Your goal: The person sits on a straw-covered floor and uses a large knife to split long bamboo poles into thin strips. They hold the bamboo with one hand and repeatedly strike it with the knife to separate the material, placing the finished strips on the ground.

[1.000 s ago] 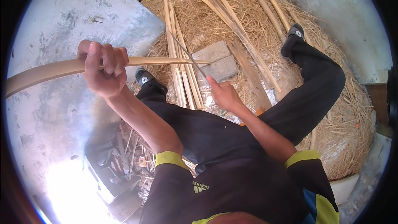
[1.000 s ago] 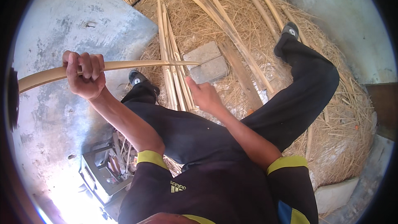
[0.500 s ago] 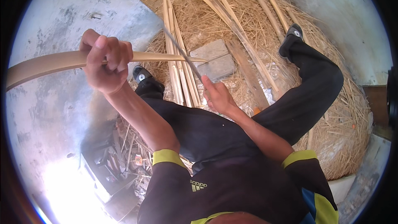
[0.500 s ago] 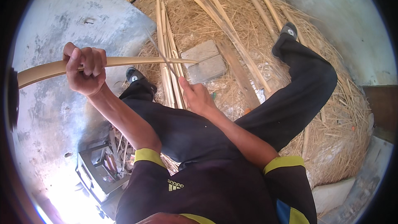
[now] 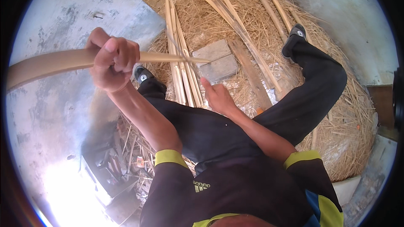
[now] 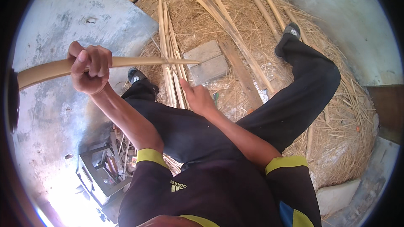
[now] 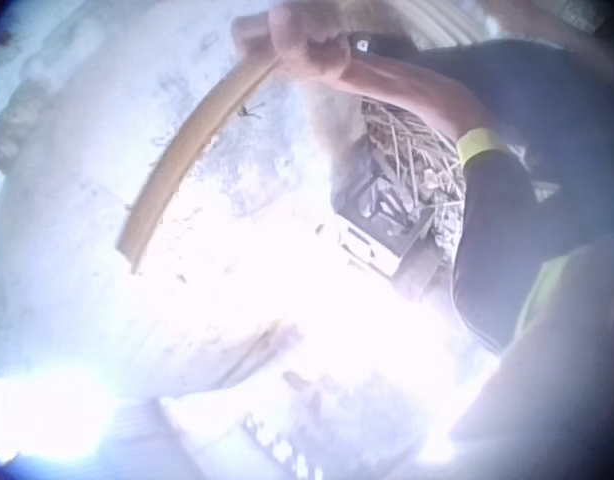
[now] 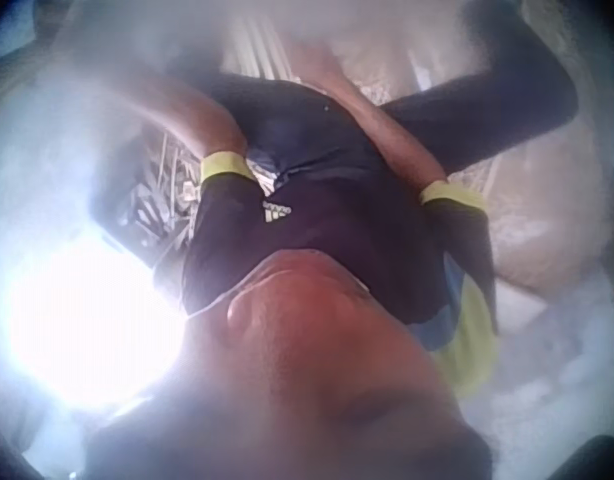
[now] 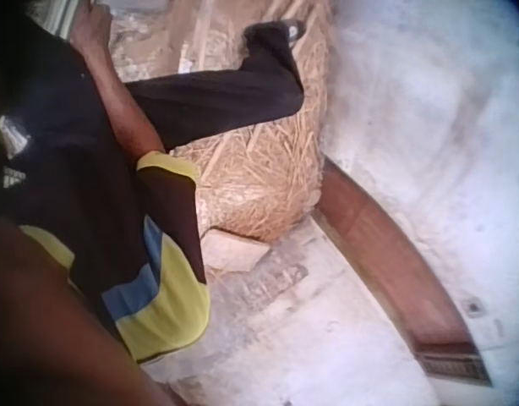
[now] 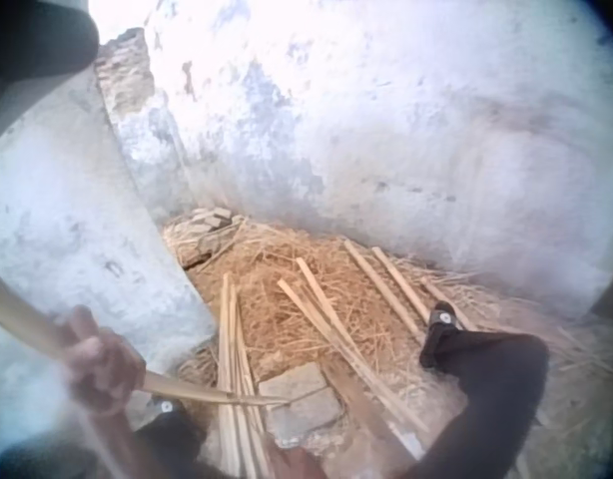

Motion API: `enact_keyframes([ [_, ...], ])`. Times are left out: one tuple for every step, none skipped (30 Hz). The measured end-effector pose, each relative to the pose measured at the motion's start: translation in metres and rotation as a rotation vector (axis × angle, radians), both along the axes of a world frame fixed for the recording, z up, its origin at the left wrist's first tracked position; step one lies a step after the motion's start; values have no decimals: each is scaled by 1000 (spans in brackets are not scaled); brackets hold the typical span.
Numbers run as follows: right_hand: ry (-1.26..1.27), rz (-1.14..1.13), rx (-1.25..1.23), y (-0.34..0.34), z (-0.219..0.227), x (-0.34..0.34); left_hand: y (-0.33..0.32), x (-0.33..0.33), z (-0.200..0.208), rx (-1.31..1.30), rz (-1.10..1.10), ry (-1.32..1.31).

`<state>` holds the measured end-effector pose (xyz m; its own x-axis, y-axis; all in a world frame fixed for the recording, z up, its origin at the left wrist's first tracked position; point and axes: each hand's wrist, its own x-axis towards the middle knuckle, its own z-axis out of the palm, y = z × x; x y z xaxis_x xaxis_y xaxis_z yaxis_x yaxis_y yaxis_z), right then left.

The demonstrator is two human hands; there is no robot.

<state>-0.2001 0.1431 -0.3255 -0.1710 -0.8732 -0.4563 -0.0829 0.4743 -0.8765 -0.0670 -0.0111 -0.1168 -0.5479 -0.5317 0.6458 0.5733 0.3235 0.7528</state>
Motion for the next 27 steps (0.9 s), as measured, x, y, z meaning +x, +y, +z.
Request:
enact_keyframes([
  [39,-15,0,0,-7,2,0,1,0,6,-22,-2],
  [81,-21,-3,-1,-6,4,0,7,0,8,-34,-1],
  [124,-27,-6,-2,-5,5,0,12,0,11,-47,0],
  [117,-2,4,-6,-4,1,-4,16,0,3,-43,13],
  [102,33,28,-9,7,-2,-6,23,-3,10,-28,18],
  [100,52,33,-18,18,-8,-12,24,-3,-3,-30,36],
  [103,32,-47,-19,27,-7,-14,26,-3,-2,-5,39],
  [101,13,-116,-16,34,-3,-12,28,-4,10,20,37],
  [100,-6,-185,-12,40,0,-12,29,-4,23,45,34],
  [108,-25,-270,-9,44,3,-12,28,-5,25,46,37],
  [153,-35,-245,-6,41,5,-11,24,-4,25,49,41],
  [195,-44,-219,-2,29,9,-10,22,-4,27,54,43],
  [238,-52,-193,-1,16,12,-10,22,-4,25,76,37],
  [206,-54,-47,1,-4,10,-9,22,-4,25,94,34],
  [177,-61,89,2,-28,4,-10,21,-2,16,108,36],
  [146,-64,223,0,-40,-2,-11,22,0,24,125,39],
  [136,-53,227,2,-38,-7,-10,23,-1,43,145,41],
  [127,-42,232,5,-35,-12,-10,23,-2,62,164,42],
  [117,-31,236,7,-32,-15,-11,20,-1,69,199,46],
  [125,-45,212,9,-16,-16,-8,15,-1,95,234,42],
  [25,-91,93,8,-2,-15,-7,10,2,102,270,42],
  [-77,-137,-26,8,10,-13,-2,6,3,151,344,29],
  [-181,-188,-145,8,22,-9,1,0,4,159,400,39],
  [-237,-225,-250,7,34,-5,4,-5,5,167,457,48],
  [-184,-209,-308,5,27,0,5,-9,6,174,514,57],
  [-130,-198,-367,4,11,3,8,-15,8,172,505,51],
  [-72,-187,-422,5,-1,4,10,-18,9,175,496,46],
])
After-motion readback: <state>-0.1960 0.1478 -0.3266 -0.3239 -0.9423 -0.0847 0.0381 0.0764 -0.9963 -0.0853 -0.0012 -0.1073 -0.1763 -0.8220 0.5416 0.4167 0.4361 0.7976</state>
